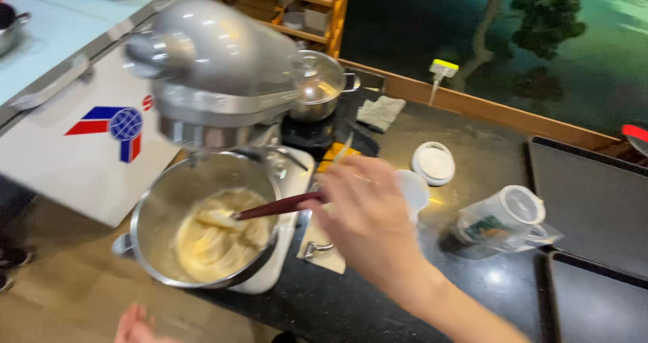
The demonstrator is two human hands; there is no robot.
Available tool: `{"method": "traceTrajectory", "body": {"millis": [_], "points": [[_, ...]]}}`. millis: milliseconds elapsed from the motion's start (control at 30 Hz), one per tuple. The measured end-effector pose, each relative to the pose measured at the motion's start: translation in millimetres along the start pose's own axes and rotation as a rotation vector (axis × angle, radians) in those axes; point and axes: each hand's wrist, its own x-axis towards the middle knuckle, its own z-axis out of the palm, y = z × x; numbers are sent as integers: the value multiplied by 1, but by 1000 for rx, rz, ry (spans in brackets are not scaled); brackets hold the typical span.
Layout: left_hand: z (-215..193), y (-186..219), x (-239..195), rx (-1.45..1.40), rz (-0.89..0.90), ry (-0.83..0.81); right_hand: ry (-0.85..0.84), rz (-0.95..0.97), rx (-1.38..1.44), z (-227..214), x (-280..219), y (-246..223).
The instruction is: The person scrapes dough from the sides of a bowl with a spatula while a stand mixer is running, checks a smartphone, and detaches the mixer hook. They then transfer the dough from the bowl into a piping bag held in a container, remove the bag, and fit a nozzle.
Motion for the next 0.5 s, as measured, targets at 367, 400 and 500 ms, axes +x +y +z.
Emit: {"method": "traceTrajectory", "body": {"millis": [367, 400, 500], "points": [[146, 40, 179, -683, -843, -691, -580, -387, -400, 154, -39, -4], [157, 25, 191, -674, -848, -628, -568, -384, -439, 158, -53, -2], [176, -2, 200, -673, -917, -608, -608, -312, -461, 126, -71, 1]]}}
